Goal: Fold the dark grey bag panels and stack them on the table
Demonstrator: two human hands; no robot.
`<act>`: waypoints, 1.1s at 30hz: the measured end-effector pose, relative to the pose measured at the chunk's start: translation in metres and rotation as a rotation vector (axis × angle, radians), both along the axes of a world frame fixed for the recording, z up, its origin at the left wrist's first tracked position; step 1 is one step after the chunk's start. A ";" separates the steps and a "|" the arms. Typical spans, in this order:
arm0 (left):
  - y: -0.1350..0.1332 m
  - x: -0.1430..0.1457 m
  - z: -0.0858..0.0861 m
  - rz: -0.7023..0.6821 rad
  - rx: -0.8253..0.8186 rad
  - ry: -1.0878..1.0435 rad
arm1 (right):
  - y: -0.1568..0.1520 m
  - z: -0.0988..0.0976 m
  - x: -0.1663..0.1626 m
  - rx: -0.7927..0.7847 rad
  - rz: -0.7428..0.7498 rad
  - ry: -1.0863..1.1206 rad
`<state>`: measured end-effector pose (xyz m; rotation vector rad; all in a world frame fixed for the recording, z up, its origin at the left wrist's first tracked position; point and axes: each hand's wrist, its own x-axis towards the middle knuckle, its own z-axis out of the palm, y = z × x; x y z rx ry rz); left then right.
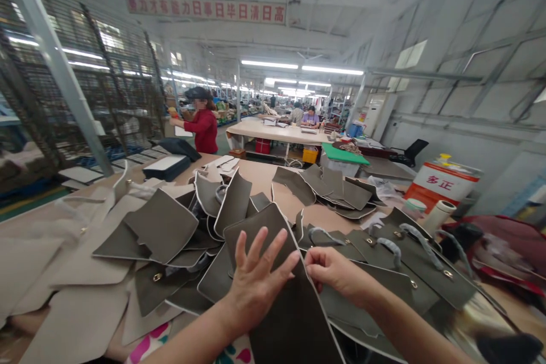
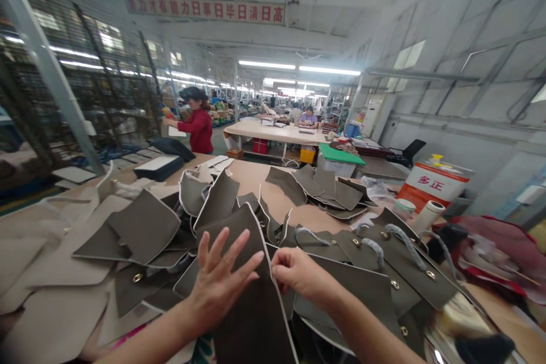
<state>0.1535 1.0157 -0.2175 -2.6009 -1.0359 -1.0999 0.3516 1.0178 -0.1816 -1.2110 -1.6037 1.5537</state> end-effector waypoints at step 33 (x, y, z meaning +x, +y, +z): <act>0.010 0.003 0.006 -0.358 -0.005 0.367 | 0.003 0.000 0.000 0.375 0.348 -0.826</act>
